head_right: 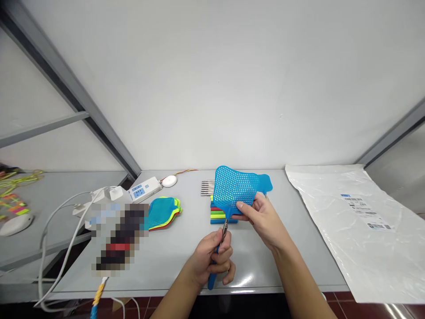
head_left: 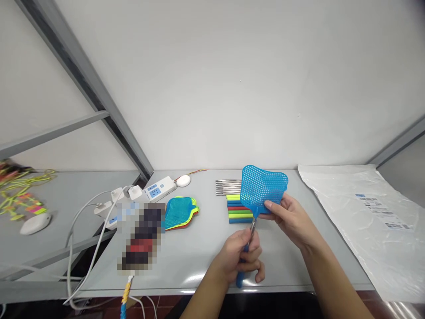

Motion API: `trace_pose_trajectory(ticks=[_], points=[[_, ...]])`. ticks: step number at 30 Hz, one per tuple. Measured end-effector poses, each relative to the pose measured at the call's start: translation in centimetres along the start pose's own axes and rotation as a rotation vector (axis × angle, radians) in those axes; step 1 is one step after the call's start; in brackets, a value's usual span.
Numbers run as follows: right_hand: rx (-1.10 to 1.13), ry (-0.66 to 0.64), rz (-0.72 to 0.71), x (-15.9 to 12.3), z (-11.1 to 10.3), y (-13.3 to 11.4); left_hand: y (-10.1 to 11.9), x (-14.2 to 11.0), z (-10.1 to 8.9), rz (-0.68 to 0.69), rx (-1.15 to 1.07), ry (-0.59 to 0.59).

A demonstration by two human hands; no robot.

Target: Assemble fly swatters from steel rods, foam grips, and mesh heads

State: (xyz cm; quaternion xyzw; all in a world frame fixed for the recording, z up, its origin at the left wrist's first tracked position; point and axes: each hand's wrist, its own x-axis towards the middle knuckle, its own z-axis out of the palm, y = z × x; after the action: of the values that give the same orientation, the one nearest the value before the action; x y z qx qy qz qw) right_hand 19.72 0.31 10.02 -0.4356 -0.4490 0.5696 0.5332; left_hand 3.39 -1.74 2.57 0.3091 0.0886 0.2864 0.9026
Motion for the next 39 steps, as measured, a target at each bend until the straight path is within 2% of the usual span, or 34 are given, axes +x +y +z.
trace_pose_trajectory(ticks=[3,6,9,13,16,19,24,27,35,39], points=[[-0.202,-0.031,-0.027,0.0,-0.7,-0.8,0.4,-0.1,0.1,-0.061,0.012,-0.027],[-0.415,-0.020,-0.069,-0.1,-0.8,-1.4,0.7,-0.2,0.8,-0.092,0.057,0.027],[-0.461,-0.002,-0.085,-0.2,-0.7,-1.5,1.0,-0.5,2.1,-0.122,0.189,0.185],[-0.437,0.010,-0.086,-0.4,-0.4,-1.3,1.5,-0.7,3.6,-0.096,0.497,0.429],[-0.404,0.013,-0.075,-0.5,-0.3,-1.0,2.1,-0.8,4.0,-0.052,0.655,0.525],[-0.377,0.005,-0.057,-0.5,-0.1,-0.9,2.7,-1.1,3.9,-0.080,0.569,0.468],[-0.351,-0.057,-0.028,-0.1,0.1,-0.8,3.1,-1.5,2.9,-0.239,0.092,0.168],[-0.317,-0.115,0.015,0.5,-0.2,-0.3,2.6,-1.4,2.1,-0.247,-0.054,0.086],[-0.301,-0.179,0.010,0.9,-1.7,1.0,1.3,-1.6,1.7,-0.219,-0.077,0.122],[-0.268,-0.115,-0.012,1.1,-2.0,1.4,1.1,-1.2,1.8,-0.204,-0.025,0.151]])
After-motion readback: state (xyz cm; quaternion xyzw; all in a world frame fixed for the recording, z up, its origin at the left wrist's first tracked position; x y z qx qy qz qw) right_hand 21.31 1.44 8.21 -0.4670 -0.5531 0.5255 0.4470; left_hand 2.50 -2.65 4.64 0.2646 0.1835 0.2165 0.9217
